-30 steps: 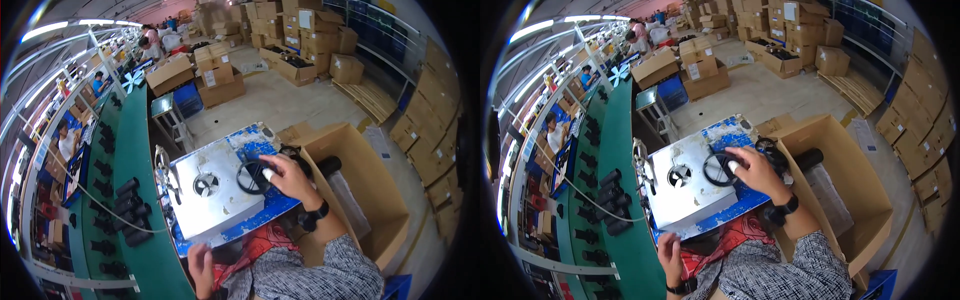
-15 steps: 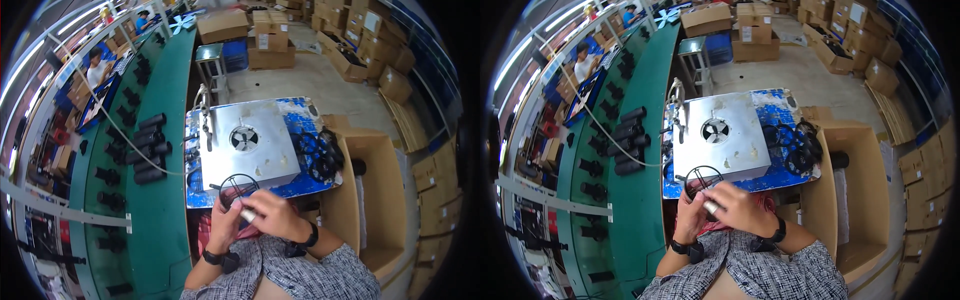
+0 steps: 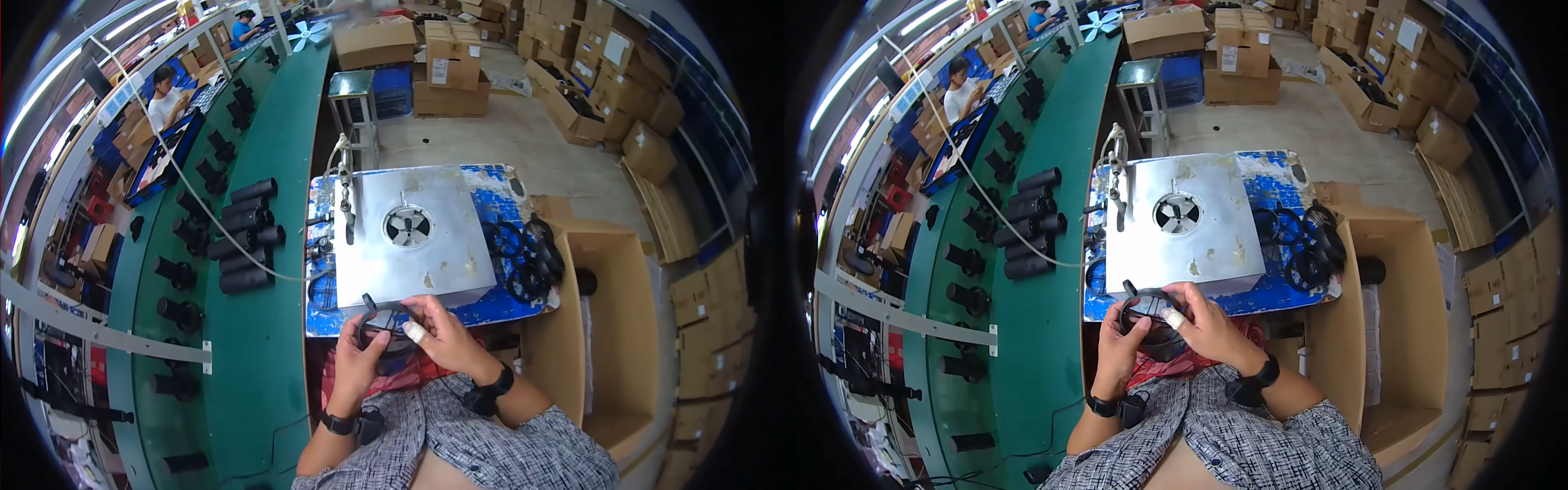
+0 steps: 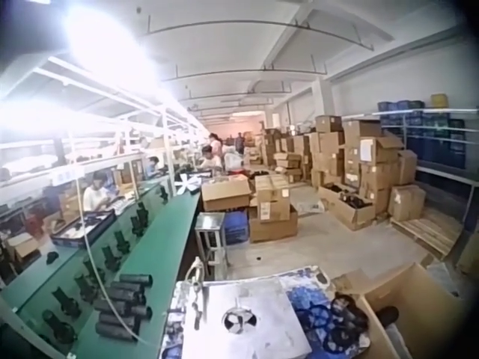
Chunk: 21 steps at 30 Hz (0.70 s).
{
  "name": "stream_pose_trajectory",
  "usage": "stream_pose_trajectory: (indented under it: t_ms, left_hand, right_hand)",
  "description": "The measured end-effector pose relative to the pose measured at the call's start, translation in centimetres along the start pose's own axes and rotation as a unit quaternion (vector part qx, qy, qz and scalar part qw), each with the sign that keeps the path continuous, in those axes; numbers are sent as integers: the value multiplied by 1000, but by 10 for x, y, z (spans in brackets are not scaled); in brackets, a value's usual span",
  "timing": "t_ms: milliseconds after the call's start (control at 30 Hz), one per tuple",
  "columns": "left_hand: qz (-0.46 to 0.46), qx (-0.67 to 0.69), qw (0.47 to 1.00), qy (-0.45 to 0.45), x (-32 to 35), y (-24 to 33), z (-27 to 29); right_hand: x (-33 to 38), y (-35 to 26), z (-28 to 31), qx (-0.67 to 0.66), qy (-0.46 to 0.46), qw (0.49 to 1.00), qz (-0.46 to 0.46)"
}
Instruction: The person places a plastic frame onto a machine, fits a cylindrical tube from a conveyor belt over it, and presses them together. They then remove the assembled component, set it aside, and repeat the process.
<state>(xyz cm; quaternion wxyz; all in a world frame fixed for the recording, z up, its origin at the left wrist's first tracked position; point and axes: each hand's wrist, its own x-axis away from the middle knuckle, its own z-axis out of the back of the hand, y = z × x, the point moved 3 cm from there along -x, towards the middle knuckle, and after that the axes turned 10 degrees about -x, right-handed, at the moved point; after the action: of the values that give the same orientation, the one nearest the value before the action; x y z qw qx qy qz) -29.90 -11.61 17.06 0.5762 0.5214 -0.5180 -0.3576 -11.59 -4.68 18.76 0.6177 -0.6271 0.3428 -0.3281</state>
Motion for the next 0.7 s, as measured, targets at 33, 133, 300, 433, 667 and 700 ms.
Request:
stream_pose_trajectory:
  t_ms: [33, 133, 300, 433, 667, 700]
  left_hand:
    - [-23, 11, 1000, 4, -2, 4, -3]
    - [-75, -27, 997, -13, -12, 17, -11]
    - [-215, -151, 965, 1, -41, 50, -35]
    - [-271, -248, 929, 44, -86, 39, -42]
    - [-254, -275, 922, 98, -180, 50, -48]
    - [-232, -343, 903, 115, -189, 55, -49]
  right_hand:
    - [-2, -5, 0, 44, 27, 997, 54]
    - [-7, -34, 8, 136, 52, 987, 60]
    - [-34, -64, 30, 308, 112, 937, 117]
    - [-63, -65, 38, 349, 127, 922, 111]
    - [-139, -29, 63, 425, 210, 879, 44]
    - [-148, -27, 68, 421, 211, 881, 48]
